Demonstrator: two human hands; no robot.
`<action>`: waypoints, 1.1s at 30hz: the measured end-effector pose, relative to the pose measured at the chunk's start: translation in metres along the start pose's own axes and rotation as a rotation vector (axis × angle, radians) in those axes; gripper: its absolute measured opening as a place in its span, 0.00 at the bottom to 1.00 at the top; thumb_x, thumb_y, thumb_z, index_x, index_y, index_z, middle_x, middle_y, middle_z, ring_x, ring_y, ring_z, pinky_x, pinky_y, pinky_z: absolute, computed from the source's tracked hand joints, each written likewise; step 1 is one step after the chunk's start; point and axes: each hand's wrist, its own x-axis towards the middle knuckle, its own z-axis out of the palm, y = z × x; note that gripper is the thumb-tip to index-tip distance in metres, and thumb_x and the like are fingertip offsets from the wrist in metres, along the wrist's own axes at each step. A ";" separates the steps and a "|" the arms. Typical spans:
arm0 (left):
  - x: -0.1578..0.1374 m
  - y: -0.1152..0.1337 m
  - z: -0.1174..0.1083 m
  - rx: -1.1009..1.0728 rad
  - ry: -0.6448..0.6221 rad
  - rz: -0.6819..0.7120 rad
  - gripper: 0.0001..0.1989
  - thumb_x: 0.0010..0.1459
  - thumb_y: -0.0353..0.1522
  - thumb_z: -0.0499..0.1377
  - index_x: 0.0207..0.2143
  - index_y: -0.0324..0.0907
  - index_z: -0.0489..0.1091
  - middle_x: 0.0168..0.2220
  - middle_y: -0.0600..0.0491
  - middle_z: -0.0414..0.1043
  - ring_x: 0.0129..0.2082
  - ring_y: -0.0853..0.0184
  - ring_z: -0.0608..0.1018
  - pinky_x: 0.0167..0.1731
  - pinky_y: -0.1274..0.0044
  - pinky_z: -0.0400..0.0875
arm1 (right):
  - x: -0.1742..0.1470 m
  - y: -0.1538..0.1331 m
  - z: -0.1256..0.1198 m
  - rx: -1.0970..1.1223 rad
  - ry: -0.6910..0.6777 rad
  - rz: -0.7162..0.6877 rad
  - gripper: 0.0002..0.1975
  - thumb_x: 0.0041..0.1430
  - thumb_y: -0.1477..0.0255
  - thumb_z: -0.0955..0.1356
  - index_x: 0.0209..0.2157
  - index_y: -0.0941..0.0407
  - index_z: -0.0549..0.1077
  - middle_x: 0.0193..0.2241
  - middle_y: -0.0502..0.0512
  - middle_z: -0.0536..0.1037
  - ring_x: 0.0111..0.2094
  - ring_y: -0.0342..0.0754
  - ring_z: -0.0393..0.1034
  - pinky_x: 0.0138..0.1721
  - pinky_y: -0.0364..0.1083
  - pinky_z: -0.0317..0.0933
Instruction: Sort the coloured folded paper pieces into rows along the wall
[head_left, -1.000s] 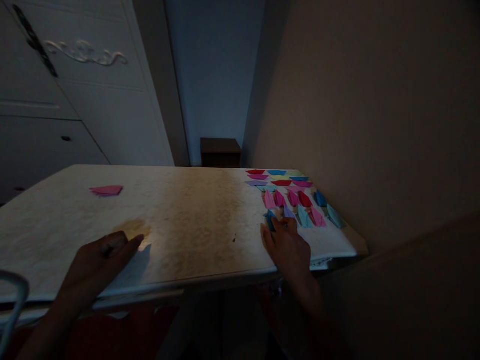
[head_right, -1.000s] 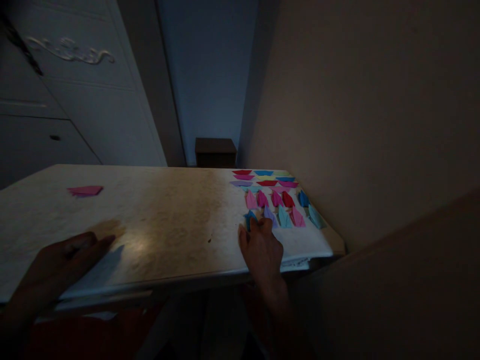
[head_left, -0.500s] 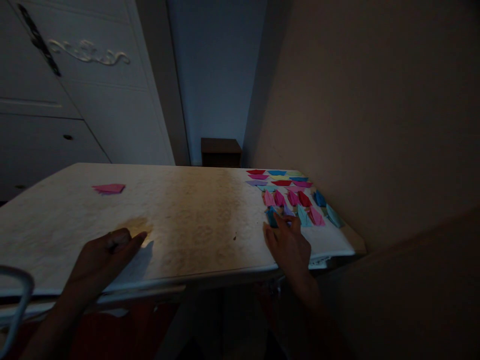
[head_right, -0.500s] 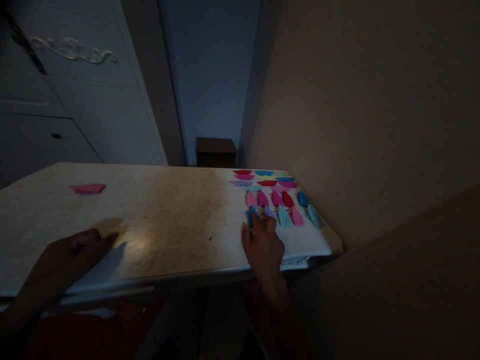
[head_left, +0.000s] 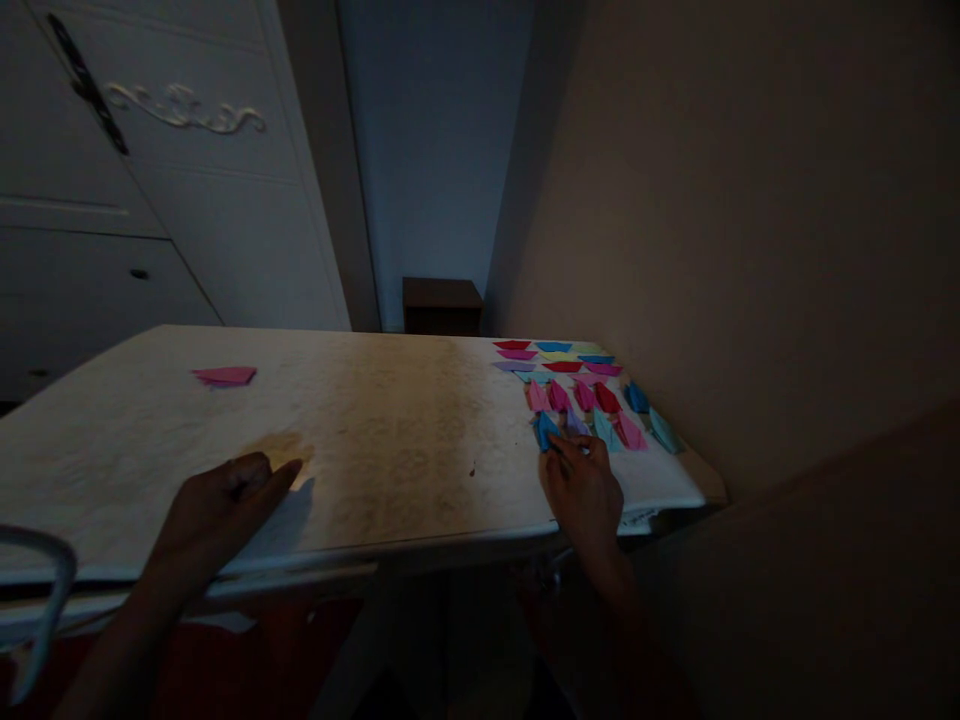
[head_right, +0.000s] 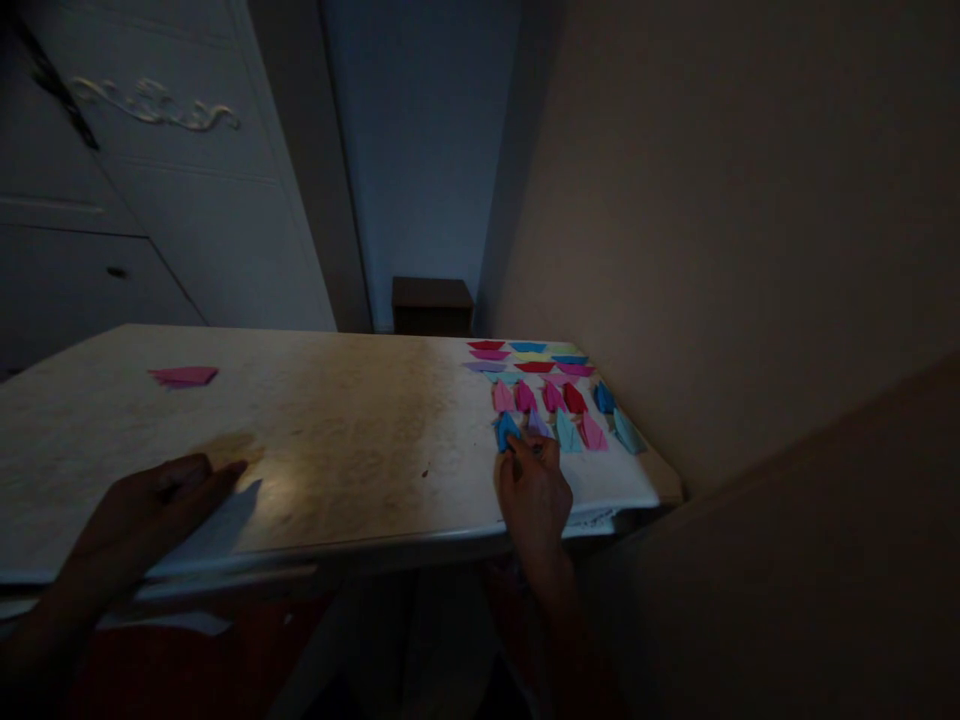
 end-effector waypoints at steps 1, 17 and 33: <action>0.000 0.001 0.000 -0.006 0.006 0.008 0.23 0.52 0.51 0.48 0.16 0.44 0.50 0.16 0.60 0.51 0.20 0.70 0.62 0.23 0.80 0.55 | 0.000 -0.001 0.000 -0.004 -0.003 0.005 0.16 0.60 0.69 0.62 0.45 0.53 0.77 0.43 0.57 0.70 0.34 0.45 0.70 0.29 0.44 0.62; -0.002 0.001 0.001 -0.092 0.061 0.142 0.22 0.53 0.48 0.50 0.16 0.44 0.49 0.16 0.60 0.48 0.20 0.71 0.59 0.22 0.79 0.53 | 0.007 -0.013 -0.001 0.592 -0.125 0.106 0.11 0.53 0.64 0.65 0.24 0.51 0.58 0.16 0.41 0.58 0.18 0.43 0.56 0.22 0.42 0.51; 0.093 -0.060 -0.028 -0.056 0.241 -0.098 0.19 0.50 0.45 0.58 0.38 0.41 0.66 0.40 0.46 0.72 0.40 0.58 0.76 0.38 0.71 0.69 | -0.004 -0.081 0.018 0.672 -0.428 -0.224 0.27 0.59 0.54 0.62 0.16 0.52 0.47 0.16 0.43 0.47 0.18 0.39 0.45 0.20 0.42 0.44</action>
